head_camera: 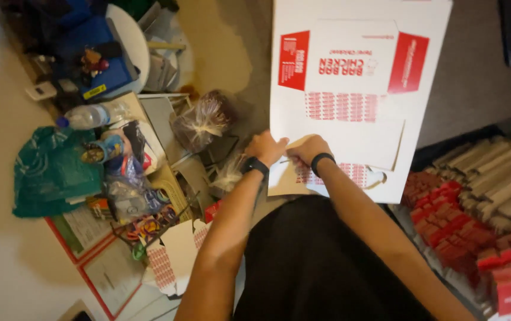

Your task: The person assembles flat cardboard boxes by folding flaps and inserting tabs into slots. They handle multiple boxes one at a time, aligning edges and pressing flaps to form the box shape.

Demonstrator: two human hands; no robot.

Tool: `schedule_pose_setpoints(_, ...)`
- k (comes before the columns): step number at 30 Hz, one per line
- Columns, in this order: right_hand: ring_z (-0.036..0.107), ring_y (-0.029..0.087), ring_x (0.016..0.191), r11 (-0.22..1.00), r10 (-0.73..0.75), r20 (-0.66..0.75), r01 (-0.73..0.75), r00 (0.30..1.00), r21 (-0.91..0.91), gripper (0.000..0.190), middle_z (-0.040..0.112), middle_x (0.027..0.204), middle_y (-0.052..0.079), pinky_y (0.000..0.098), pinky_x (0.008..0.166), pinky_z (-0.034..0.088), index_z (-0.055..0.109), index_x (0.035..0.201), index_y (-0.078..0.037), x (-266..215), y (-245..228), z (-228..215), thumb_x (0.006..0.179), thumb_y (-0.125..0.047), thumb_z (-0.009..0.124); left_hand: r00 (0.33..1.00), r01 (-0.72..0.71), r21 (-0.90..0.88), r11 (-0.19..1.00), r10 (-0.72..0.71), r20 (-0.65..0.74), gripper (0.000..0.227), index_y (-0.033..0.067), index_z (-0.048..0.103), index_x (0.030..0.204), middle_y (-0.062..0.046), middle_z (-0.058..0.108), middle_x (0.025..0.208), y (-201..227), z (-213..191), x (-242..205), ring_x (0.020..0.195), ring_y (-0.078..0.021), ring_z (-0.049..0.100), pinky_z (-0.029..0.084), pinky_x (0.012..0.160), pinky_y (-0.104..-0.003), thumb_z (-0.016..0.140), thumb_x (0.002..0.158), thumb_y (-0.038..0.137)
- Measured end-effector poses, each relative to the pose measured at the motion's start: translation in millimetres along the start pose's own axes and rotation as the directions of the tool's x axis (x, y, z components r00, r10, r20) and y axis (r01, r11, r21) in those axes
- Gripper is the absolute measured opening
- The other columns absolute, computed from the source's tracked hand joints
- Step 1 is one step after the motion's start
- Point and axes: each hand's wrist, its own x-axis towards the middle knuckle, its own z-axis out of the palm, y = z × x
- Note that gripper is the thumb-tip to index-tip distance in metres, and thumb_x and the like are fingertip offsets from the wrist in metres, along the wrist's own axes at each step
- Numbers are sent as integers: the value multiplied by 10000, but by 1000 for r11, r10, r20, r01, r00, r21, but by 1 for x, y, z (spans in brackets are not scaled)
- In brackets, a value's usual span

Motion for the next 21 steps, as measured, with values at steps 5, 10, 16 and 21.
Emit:
schedule_pose_setpoints(5, 714, 344, 1097, 996, 25, -29, -27, 999, -84, 429, 770, 1056, 173, 470, 926, 594, 749, 1063, 3, 9, -6, -8, 851, -352, 634, 974, -12, 109, 994, 37, -224, 507, 159, 769, 1059, -125, 775, 952, 10, 85, 10, 935, -338, 768, 624, 777, -502, 618, 839, 590)
schedule_pose_setpoints(10, 739, 316, 1013, 935, -146, 101, 171, 984, -310, 268, 794, 959, 33, 436, 919, 599, 791, 651, -291, -15, 0, -12, 733, -468, 607, 970, 30, -292, 956, -98, -221, 669, 124, 638, 1337, -128, 733, 1215, -42, 72, -38, 1176, -357, 688, 580, 911, -567, 724, 824, 544)
schedule_pose_setpoints(16, 701, 185, 481, 998, -55, 89, 52, 995, 37, 524, 610, 417, 25, 335, 505, 583, 677, 518, -200, -4, 25, -9, 823, -625, 654, 848, -116, -986, 118, -505, -160, 1067, -157, 224, 1524, -434, 288, 1527, -37, 164, -87, 1484, -557, 239, 209, 1239, -634, 884, 787, 244)
schedule_pose_setpoints(21, 713, 347, 1131, 840, -183, 365, 338, 913, -424, 591, 783, 1073, 194, 458, 979, 570, 787, 1014, -13, -107, -26, -56, 852, -572, 684, 892, 57, -981, 184, -452, -33, 979, -113, 418, 1413, -339, 483, 1455, 3, 145, -97, 1419, -401, 462, 354, 1125, -610, 915, 716, 362)
